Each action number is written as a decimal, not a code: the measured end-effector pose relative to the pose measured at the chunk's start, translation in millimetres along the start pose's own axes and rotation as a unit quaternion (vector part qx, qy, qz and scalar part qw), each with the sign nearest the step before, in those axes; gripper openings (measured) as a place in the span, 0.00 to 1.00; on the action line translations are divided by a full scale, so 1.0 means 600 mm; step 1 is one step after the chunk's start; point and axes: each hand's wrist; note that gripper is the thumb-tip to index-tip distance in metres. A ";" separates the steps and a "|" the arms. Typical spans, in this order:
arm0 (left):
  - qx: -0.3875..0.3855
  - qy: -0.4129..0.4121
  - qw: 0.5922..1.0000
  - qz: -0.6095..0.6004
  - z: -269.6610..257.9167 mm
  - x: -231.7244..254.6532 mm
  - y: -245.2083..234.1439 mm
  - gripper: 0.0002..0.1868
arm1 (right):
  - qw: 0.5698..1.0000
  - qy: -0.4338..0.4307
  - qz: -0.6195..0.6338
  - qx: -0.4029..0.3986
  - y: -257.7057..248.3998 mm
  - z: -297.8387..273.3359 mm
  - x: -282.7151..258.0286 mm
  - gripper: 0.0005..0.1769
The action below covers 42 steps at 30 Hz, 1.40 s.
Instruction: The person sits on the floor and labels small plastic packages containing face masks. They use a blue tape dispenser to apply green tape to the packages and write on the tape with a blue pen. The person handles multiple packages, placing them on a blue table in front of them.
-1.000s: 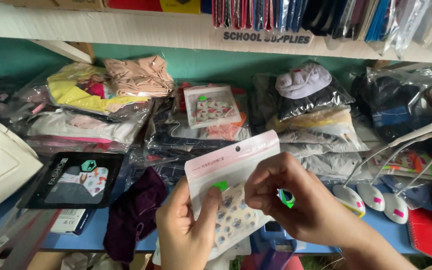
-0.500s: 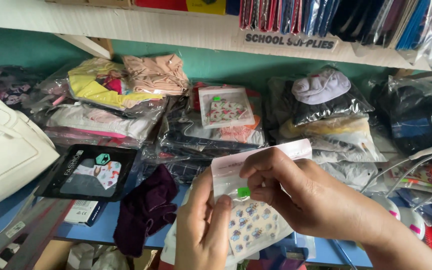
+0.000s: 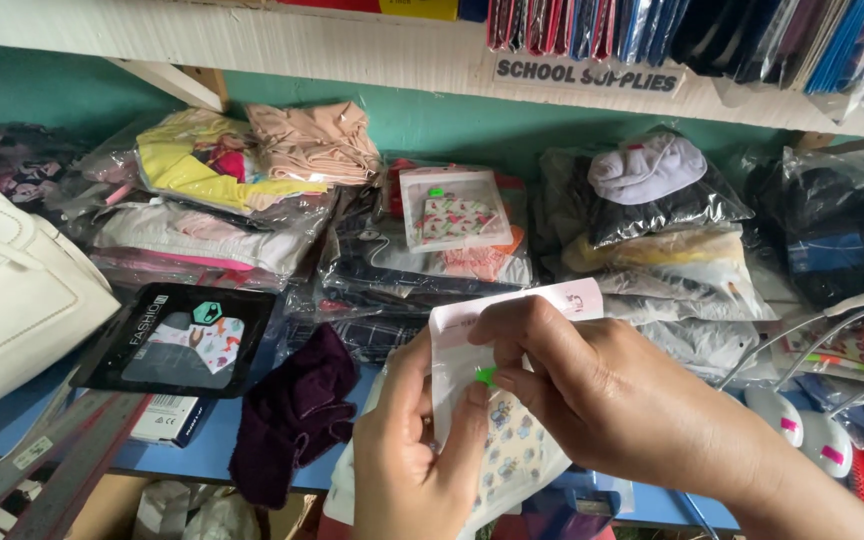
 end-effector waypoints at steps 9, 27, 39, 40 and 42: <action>0.033 0.126 0.977 0.169 -0.011 -0.020 0.004 0.32 | 0.993 0.071 -0.079 0.048 0.022 -0.005 -0.001 0.24; 0.013 -0.007 0.993 -0.118 0.000 -0.036 -0.024 0.46 | 0.867 0.149 0.454 0.145 0.065 -0.032 0.121 0.53; 0.129 -0.104 0.986 0.018 0.069 -0.065 -0.151 0.43 | 0.880 0.193 0.333 0.278 0.035 -0.149 0.154 0.48; 0.128 -0.106 0.986 0.019 0.073 -0.086 -0.148 0.43 | 0.880 0.194 0.334 0.278 0.034 -0.166 0.158 0.48; 0.082 -0.200 0.976 0.011 0.082 -0.126 -0.140 0.41 | 0.855 0.295 0.292 0.310 0.029 -0.200 0.165 0.47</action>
Point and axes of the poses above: each hand's wrist, its own z-axis towards the middle knuckle, its own y-axis out of the palm, x = y × z, and after that the axes turned 3 degrees about x, right-handed
